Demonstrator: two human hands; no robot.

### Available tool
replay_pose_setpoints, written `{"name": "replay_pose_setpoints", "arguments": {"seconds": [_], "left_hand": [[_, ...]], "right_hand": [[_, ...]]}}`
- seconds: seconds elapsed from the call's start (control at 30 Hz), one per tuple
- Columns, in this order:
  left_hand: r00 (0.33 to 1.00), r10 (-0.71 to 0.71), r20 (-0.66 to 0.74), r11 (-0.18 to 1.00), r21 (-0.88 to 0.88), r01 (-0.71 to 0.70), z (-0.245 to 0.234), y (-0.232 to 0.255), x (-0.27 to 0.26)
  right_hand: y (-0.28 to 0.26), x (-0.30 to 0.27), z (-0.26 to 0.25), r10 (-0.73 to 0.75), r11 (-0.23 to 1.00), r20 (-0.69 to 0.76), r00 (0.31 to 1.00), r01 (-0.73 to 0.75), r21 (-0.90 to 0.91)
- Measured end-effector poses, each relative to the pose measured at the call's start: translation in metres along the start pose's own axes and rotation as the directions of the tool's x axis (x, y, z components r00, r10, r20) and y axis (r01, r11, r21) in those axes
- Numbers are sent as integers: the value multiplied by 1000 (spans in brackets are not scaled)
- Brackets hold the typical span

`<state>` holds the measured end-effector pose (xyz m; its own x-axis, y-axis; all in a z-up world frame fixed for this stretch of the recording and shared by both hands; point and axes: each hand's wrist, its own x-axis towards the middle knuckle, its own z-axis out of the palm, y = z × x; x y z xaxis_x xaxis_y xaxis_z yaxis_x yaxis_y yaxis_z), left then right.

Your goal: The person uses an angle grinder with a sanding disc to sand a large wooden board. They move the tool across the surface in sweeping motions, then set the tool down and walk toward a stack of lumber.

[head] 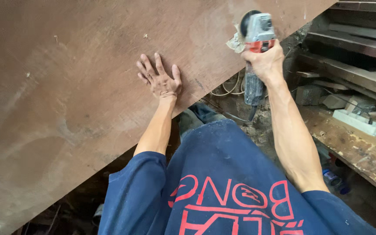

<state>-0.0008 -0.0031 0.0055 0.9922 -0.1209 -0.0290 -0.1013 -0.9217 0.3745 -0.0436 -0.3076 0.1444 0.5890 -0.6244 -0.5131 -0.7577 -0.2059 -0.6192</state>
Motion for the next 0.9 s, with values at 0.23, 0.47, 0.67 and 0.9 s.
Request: {"name": "replay_pose_setpoints", "arguments": {"seconds": [0.23,0.47,0.67,0.9], "left_hand": [[1000,-16,9,1000,12,16,-2,4,1],[1000,-9,-3,1000,11,9,-4,3,3],[1000,4,-27,1000,-5,-4,1,-3,-6],[998,6,-55,1000,5,-5,3,-3,-1]], "right_hand": [[-17,18,11,-24,995,-26,999,22,-93],[-49,26,23,-12,995,37,999,15,-101],[-43,24,21,-5,1000,22,1000,6,-26],[-51,31,31,17,999,60,998,-19,37]]}}
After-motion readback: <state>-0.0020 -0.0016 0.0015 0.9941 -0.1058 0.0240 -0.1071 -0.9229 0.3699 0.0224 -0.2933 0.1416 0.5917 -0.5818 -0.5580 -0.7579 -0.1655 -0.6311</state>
